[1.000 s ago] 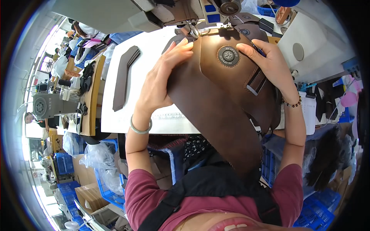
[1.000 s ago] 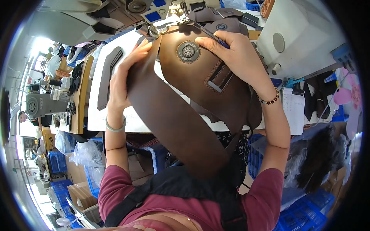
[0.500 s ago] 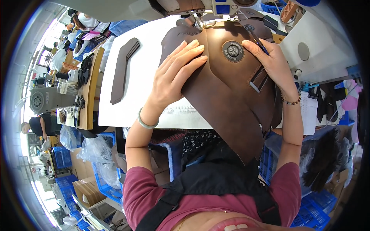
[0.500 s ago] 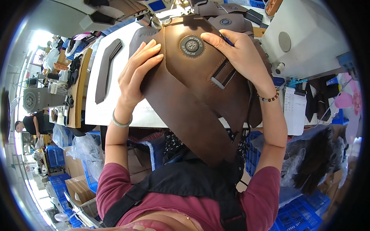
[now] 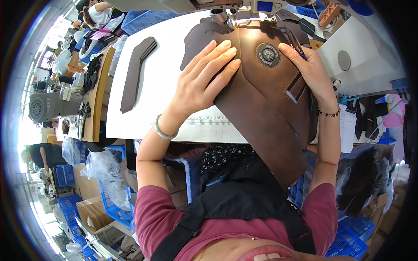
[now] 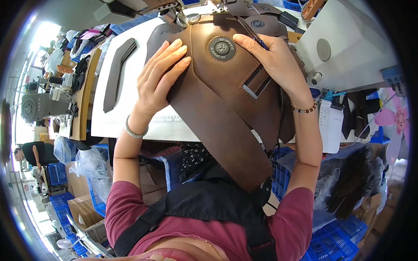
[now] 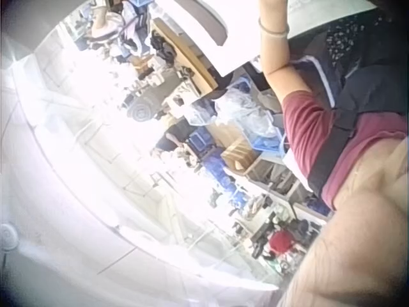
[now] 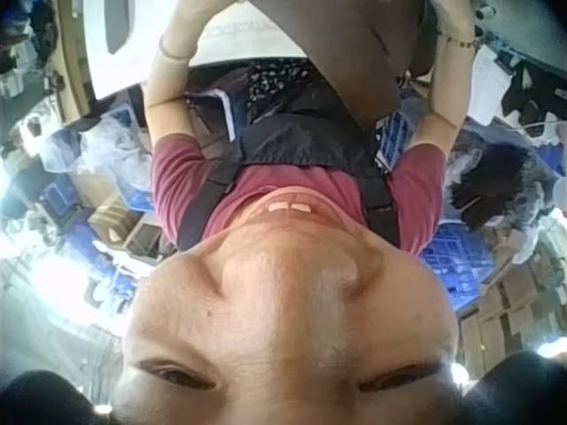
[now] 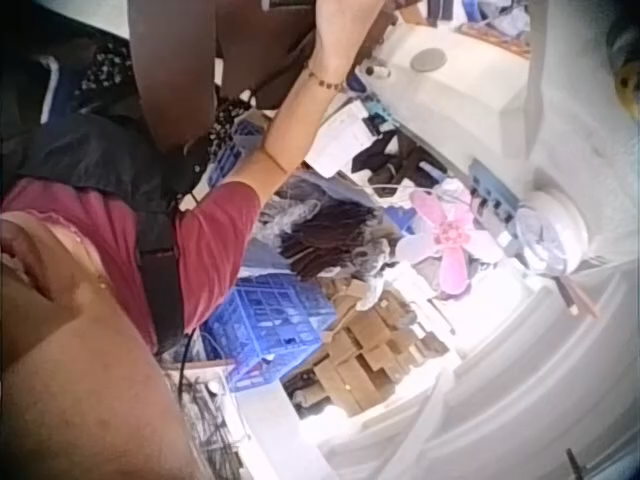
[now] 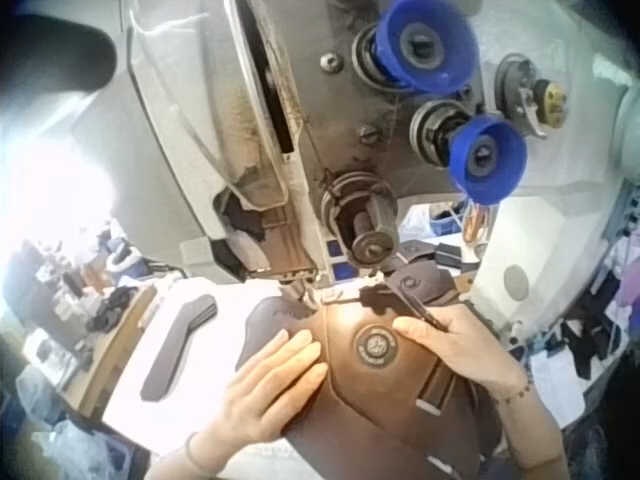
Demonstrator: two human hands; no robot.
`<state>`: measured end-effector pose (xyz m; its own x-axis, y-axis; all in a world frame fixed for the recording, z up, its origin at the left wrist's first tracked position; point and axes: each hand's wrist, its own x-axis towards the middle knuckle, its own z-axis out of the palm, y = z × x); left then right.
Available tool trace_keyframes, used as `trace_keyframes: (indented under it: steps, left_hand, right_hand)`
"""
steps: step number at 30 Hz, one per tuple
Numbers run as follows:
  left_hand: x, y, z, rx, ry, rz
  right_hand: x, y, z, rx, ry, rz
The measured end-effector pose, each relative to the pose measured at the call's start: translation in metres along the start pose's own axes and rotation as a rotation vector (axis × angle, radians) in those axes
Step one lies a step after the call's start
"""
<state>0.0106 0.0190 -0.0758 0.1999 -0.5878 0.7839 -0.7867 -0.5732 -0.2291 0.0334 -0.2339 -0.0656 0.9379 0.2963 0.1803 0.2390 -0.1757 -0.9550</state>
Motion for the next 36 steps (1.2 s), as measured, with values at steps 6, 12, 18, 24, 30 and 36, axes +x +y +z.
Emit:
trace_keyframes:
  steps: [6, 12, 18, 24, 30, 36]
  left_hand:
    - [0.006, -0.003, -0.004, 0.016, 0.005, 0.074]
    - [0.019, -0.002, -0.017, 0.043, -0.045, 0.138]
    - [0.019, -0.001, -0.023, 0.048, -0.087, 0.166]
    - [0.022, -0.004, -0.019, 0.059, -0.070, 0.173]
    - [0.022, -0.005, -0.017, 0.053, -0.054, 0.169]
    - [0.018, -0.008, -0.015, -0.005, -0.031, 0.118]
  right_hand:
    - [0.001, -0.004, -0.002, -0.050, 0.007, 0.021]
    - [-0.001, -0.012, -0.003, -0.143, 0.055, -0.018]
    - [-0.006, -0.012, 0.005, -0.077, 0.101, 0.021]
    - [-0.003, -0.014, 0.006, -0.023, 0.145, 0.077]
    - [0.002, -0.006, 0.001, -0.001, 0.134, 0.052]
    - [0.000, -0.011, 0.004, -0.062, 0.139, -0.020]
